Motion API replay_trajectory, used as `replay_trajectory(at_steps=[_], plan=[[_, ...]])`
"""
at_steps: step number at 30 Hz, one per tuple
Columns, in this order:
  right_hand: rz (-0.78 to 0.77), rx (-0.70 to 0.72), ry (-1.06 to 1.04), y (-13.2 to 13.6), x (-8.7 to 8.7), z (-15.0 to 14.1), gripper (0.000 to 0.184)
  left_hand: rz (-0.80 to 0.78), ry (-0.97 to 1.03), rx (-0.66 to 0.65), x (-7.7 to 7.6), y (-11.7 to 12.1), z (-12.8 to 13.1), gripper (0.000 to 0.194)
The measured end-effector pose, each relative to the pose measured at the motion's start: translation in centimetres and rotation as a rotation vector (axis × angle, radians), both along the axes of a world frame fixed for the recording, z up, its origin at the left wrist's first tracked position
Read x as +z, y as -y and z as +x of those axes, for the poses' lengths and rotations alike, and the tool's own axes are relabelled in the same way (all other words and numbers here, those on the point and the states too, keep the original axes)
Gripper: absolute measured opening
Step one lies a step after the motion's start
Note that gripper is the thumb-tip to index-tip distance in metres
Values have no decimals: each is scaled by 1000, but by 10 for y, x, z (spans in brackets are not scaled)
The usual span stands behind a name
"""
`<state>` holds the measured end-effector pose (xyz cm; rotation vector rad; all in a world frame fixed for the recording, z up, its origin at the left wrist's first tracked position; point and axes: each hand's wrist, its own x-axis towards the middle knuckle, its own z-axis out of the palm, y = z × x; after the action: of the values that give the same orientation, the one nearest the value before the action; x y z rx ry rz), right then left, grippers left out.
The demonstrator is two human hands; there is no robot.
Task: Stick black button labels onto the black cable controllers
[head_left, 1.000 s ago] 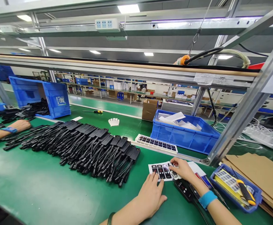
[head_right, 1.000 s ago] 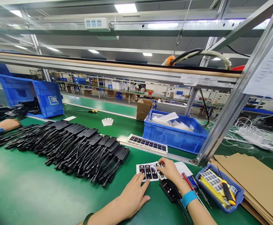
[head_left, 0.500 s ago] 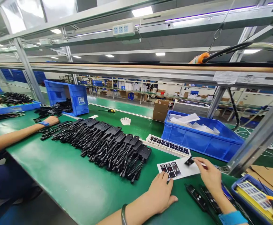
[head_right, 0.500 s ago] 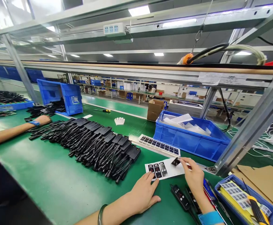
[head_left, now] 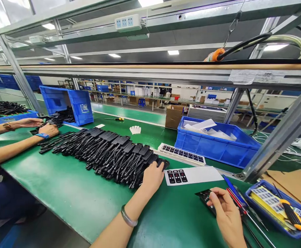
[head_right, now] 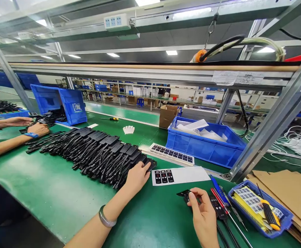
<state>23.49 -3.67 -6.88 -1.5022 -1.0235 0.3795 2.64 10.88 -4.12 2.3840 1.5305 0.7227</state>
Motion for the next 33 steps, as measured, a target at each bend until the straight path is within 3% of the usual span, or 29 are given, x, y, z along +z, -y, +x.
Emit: replay_trajectory(at_steps=[3,6,8,11,13,22,33], plan=[[10,49,-41,3,-3,0,31,-74,189,-64,6,14,7,49],[54,82,-58,6,0,-2,25,-252,336,-200,4,34,21,37],[68,97,-50,9,4,-3,23,-521,549,-310,-1,49,32,29],[57,121,-60,11,11,-6,20,-1088,1030,-360,-10,70,44,28],[40,135,-89,12,14,-8,19,-1283,1150,-352,-13,81,49,29],[-102,209,-152,11,15,-10,19,-1402,1012,-520,-13,95,50,53],[-132,188,-98,13,18,-10,24,-1423,1016,-566,-15,95,51,52]])
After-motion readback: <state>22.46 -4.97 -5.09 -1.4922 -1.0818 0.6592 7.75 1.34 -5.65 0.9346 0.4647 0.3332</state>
